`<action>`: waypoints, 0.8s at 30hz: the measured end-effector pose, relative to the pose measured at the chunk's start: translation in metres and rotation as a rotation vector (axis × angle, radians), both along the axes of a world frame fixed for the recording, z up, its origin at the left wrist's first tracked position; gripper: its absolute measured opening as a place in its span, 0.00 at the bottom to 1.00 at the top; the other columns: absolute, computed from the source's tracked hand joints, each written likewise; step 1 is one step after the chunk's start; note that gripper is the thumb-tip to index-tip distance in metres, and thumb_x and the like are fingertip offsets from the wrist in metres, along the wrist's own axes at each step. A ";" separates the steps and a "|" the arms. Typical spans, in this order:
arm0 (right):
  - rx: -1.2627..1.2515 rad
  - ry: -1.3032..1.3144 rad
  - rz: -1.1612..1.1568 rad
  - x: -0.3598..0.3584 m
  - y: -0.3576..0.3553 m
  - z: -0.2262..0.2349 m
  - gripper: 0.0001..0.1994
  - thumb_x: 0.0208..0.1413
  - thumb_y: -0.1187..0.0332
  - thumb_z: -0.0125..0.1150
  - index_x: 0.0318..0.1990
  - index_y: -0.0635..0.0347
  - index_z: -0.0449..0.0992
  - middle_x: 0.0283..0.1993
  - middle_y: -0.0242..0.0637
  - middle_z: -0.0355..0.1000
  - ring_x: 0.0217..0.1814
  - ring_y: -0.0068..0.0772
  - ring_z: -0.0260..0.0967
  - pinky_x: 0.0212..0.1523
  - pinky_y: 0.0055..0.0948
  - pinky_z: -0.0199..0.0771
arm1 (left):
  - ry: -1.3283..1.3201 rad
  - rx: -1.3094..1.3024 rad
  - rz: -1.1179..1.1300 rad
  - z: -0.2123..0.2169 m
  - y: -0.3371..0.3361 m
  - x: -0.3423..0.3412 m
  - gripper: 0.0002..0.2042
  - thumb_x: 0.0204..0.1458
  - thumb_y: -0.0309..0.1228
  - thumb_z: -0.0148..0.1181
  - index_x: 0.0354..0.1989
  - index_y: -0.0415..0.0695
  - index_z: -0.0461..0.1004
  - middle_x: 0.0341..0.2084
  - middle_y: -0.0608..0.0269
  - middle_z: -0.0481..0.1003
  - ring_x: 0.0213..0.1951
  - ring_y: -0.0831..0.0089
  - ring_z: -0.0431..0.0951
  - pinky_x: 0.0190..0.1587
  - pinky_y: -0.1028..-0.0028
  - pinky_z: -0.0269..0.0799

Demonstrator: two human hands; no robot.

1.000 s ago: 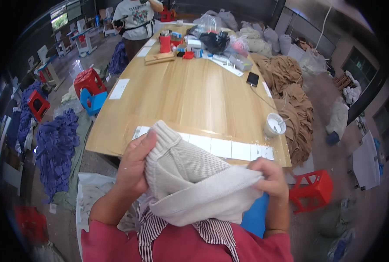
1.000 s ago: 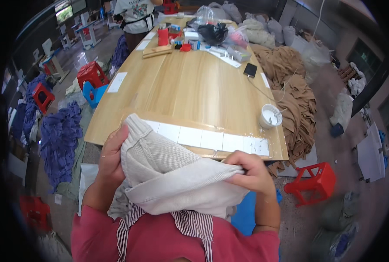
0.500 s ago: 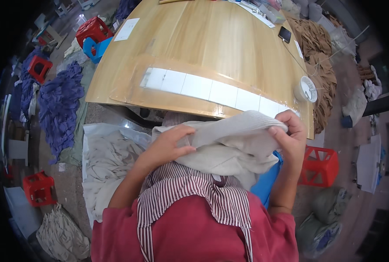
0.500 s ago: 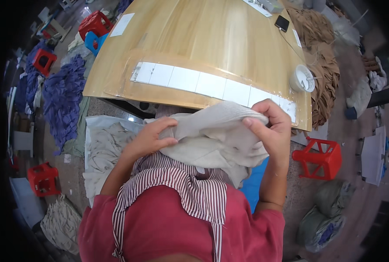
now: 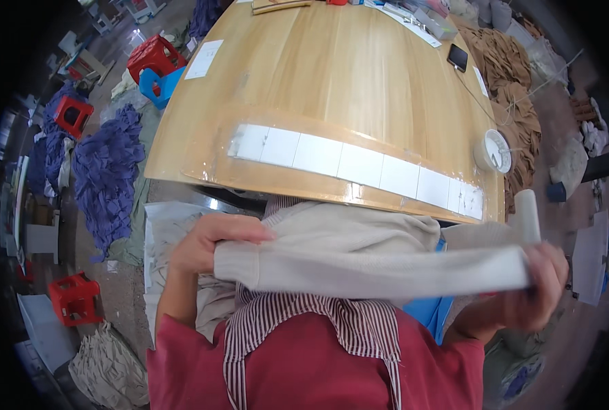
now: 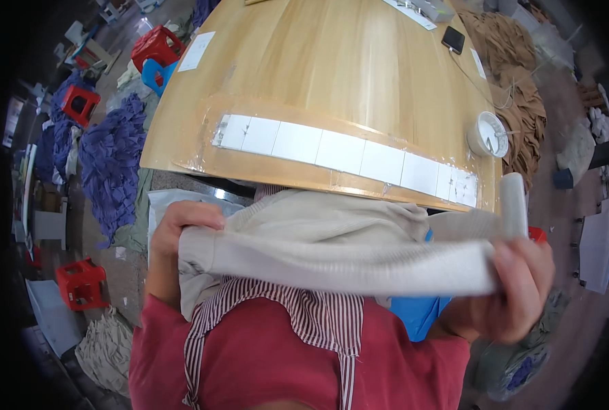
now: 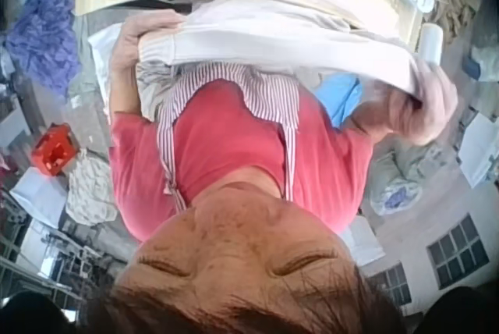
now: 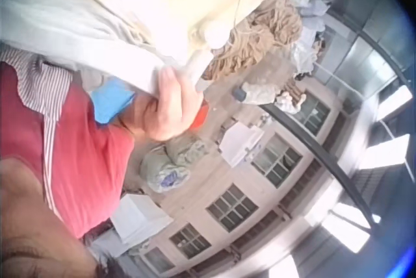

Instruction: Applying glue to the edges of knit sweaters on a production table.

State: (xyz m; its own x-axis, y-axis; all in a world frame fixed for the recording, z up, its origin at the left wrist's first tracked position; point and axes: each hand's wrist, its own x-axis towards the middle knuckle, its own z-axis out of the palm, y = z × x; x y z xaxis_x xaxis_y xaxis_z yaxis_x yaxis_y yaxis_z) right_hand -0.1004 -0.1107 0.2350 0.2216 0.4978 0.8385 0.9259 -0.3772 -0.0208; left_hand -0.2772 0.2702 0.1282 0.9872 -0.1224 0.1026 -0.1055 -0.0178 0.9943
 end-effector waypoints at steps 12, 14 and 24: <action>-0.455 1.713 0.441 0.082 -0.029 -0.168 0.15 0.42 0.68 0.75 0.31 0.63 0.73 0.26 0.26 0.68 0.28 0.19 0.58 0.31 0.23 0.63 | 0.335 -0.627 0.551 -0.093 0.064 0.053 0.13 0.59 0.32 0.57 0.47 0.35 0.74 0.41 0.57 0.79 0.42 0.70 0.80 0.48 0.72 0.75; -0.334 1.902 0.374 0.096 -0.041 -0.173 0.11 0.45 0.73 0.72 0.34 0.61 0.74 0.31 0.21 0.70 0.32 0.13 0.62 0.35 0.18 0.64 | 0.410 -0.603 0.500 -0.096 0.072 0.056 0.13 0.58 0.31 0.59 0.47 0.35 0.74 0.41 0.58 0.79 0.41 0.70 0.80 0.47 0.72 0.75; 0.236 1.456 -0.033 0.139 0.011 -0.219 0.04 0.54 0.74 0.63 0.36 0.63 0.76 0.30 0.21 0.70 0.30 0.10 0.60 0.33 0.14 0.62 | 0.378 -0.163 0.734 -0.106 0.060 0.081 0.09 0.54 0.26 0.62 0.42 0.39 0.75 0.31 0.67 0.78 0.32 0.81 0.76 0.36 0.80 0.72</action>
State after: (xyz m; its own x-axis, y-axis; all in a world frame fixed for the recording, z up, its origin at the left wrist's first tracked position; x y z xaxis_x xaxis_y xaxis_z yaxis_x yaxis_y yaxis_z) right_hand 0.0389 -0.1000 0.0161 0.9293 0.3627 -0.0689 0.0270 -0.2528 -0.9672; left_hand -0.1966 0.3300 0.0220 0.7821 0.5517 -0.2899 0.2174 0.1945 0.9565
